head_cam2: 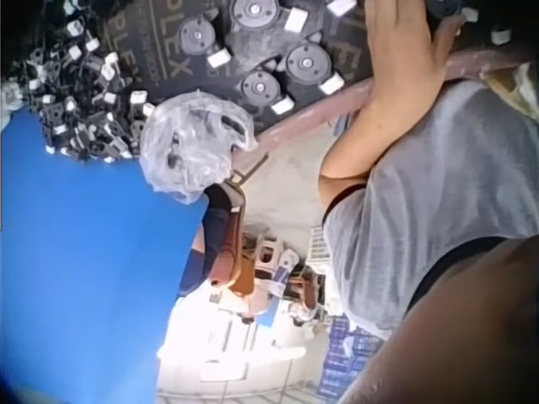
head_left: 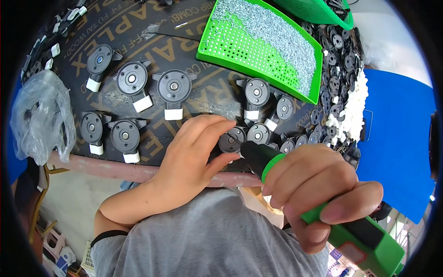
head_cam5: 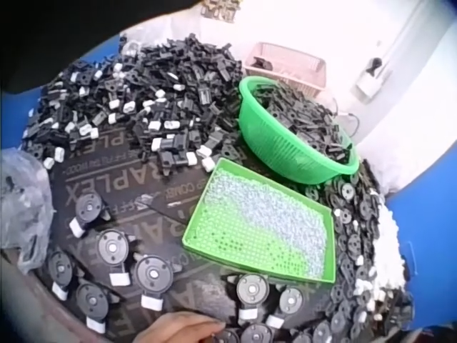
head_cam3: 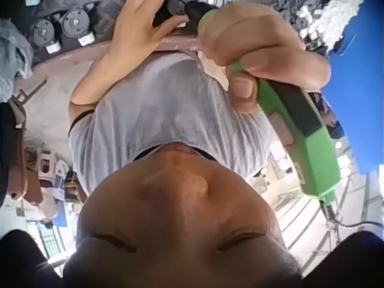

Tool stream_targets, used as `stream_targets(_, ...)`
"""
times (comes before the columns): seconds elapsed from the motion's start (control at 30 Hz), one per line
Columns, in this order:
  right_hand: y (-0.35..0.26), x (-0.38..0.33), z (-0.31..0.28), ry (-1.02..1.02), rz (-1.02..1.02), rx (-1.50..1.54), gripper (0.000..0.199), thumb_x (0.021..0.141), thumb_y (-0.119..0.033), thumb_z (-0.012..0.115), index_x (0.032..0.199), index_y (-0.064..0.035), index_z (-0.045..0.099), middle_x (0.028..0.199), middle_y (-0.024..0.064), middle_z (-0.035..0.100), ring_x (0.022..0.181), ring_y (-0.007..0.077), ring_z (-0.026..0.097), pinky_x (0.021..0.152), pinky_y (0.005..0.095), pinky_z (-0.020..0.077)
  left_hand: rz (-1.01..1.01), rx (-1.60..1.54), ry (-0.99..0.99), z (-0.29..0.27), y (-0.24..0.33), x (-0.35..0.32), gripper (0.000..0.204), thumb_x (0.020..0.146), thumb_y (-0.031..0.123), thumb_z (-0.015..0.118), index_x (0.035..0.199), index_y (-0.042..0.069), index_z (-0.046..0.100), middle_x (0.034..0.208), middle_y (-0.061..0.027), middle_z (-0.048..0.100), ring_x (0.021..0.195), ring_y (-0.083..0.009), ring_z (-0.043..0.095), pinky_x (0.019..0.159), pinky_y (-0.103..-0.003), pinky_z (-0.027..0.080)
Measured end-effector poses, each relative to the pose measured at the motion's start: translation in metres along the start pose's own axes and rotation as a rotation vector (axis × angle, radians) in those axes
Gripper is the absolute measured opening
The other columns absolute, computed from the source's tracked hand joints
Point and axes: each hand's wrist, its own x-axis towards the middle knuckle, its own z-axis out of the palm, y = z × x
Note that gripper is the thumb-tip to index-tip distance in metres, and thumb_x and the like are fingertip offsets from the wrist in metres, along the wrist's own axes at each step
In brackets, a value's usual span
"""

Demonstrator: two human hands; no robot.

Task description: Assembling small motors by placing components together and fastening them with an electric screwdriver.

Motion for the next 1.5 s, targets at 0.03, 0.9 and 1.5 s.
stream_targets(0.03,-0.002,0.0,-0.001,-0.03,-0.003,-0.003,0.025,0.095,-0.012,0.062,0.108,-0.0058,0.041,0.074,0.0081,0.055,0.054,0.0189,0.057,0.048,0.033,0.0522,0.005,-0.004,-0.007,0.0,0.001,0.001,0.056,0.077,0.011,0.08,0.127,0.003,0.056,0.12,-0.015,0.059,0.11,-0.0364,0.057,0.092,-0.043,0.048)
stream_targets(0.9,0.064,0.024,-0.075,0.664,-0.074,-0.103,0.021,0.095,-0.001,0.053,0.114,0.0016,0.042,0.064,0.0109,0.053,0.049,0.0183,0.052,0.048,0.0333,0.0476,-0.014,0.087,-0.011,0.005,0.0,0.003,0.058,0.074,0.014,0.085,0.124,0.002,0.058,0.122,-0.0147,0.061,0.11,-0.0338,0.058,0.092,-0.04,0.047)
stream_targets(1.5,-0.03,-0.005,0.002,0.162,-0.033,-0.013,0.021,0.093,-0.013,0.058,0.109,-0.0022,0.049,0.073,0.0078,0.056,0.055,0.0166,0.058,0.051,0.0292,0.0556,0.032,0.061,-0.014,0.003,-0.003,0.001,0.058,0.077,0.011,0.08,0.13,0.002,0.058,0.123,-0.0143,0.059,0.112,-0.0351,0.056,0.096,-0.042,0.046)
